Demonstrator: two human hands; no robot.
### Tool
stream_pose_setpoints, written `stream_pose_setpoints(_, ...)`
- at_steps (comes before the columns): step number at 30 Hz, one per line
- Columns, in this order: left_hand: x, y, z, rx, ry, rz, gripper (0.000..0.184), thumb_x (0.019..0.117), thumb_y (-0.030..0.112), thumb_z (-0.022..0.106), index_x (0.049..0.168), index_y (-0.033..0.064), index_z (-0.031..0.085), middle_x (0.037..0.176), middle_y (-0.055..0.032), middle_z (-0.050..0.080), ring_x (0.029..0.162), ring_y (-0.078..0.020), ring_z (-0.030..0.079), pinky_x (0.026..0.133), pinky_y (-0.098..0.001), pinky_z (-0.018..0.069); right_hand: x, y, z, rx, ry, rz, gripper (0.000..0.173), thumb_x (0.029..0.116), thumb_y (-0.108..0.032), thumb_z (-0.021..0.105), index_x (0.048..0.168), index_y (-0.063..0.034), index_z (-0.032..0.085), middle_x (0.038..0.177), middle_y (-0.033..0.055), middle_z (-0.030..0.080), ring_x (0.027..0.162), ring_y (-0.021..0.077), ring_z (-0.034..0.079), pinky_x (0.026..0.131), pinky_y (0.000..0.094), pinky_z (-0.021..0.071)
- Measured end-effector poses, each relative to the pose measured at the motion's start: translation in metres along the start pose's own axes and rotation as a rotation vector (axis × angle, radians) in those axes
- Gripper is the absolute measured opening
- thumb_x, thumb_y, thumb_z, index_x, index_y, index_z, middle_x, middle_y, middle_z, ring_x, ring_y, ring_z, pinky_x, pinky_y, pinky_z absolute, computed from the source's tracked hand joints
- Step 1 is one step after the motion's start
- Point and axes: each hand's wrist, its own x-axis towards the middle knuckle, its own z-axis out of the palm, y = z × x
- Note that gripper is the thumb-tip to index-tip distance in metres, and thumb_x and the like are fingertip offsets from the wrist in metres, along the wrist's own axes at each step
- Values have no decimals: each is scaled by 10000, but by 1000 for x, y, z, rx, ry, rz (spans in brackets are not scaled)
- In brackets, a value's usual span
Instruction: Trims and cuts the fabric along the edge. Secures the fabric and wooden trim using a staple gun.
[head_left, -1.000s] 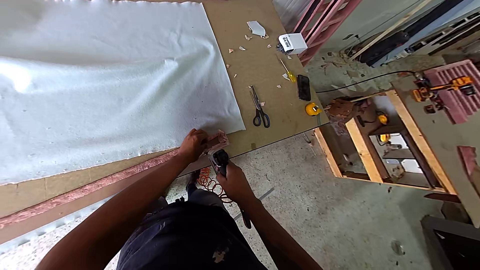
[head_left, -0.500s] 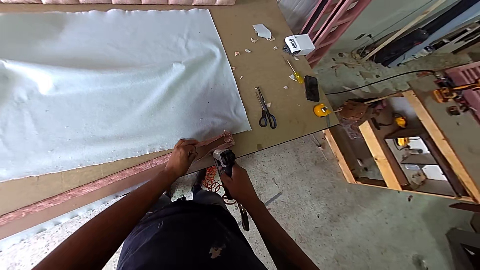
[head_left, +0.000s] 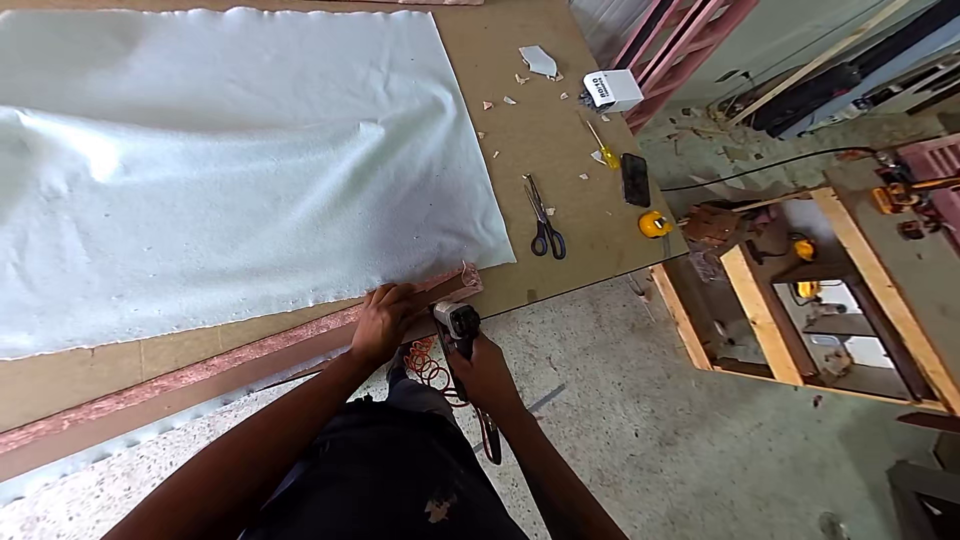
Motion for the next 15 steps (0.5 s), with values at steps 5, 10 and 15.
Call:
stream_pose_setpoints(5, 8, 5, -10, -76, -71, -86, 136, 943, 266, 714, 894, 151, 766, 1428, 100, 600, 1345, -163, 507, 1118, -449, 424, -9, 15, 8, 165, 65, -50, 283, 918, -260, 607, 1153, -115, 673, 803, 5, 692, 624, 127, 666, 611, 367, 600)
stream_pose_setpoints(10, 13, 4, -10, -98, -98, -125, 126, 921, 262, 750, 860, 153, 764, 1416, 123, 610, 1336, -154, 516, 1110, -448, 437, -8, 13, 14, 77, 41, -51, 299, 923, -288, 601, 1146, -102, 672, 860, 20, 686, 712, 134, 669, 688, 382, 589)
stream_pose_setpoints(15, 16, -11, -13, -91, -67, -6, 137, 920, 314, 767, 881, 183, 777, 1359, 144, 652, 1199, -118, 593, 1035, -385, 490, -7, 3, 14, -4, 24, -25, 270, 924, -288, 590, 1134, -146, 684, 892, 14, 684, 777, 141, 661, 723, 398, 571)
